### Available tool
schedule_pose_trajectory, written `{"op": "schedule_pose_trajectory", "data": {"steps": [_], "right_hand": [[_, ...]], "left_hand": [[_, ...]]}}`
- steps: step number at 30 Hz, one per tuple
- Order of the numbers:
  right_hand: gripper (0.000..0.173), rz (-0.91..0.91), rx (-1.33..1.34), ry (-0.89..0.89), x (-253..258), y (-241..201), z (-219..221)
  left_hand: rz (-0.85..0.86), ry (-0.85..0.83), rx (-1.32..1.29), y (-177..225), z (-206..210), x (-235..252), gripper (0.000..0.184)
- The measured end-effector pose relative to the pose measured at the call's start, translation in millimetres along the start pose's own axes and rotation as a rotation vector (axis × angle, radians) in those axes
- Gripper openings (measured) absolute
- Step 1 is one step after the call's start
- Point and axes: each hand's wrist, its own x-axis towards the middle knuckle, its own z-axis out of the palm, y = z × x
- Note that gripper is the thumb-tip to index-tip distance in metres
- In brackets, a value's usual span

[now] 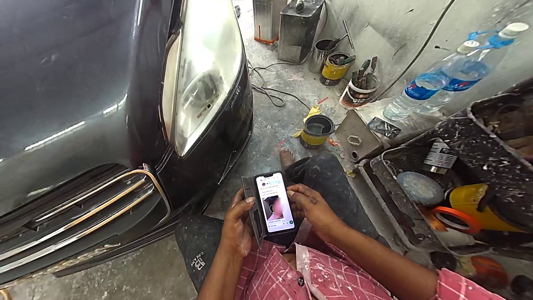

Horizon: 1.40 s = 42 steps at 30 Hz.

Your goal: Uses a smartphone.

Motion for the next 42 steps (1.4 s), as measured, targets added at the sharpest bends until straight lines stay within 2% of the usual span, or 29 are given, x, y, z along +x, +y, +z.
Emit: {"op": "schedule_pose_trajectory", "data": {"steps": [35, 42], "right_hand": [[0.023, -0.012, 0.003, 0.004, 0.0, -1.5, -0.6], [0.017, -0.042, 0.001, -0.037, -0.5, -1.9, -1.4]], "left_hand": [[0.002, 0.019, 0.007, 2.2, 3.1, 0.4, 0.055], [0.007, 0.011, 0.002, 4.2, 3.5, -0.1, 0.053]]}}
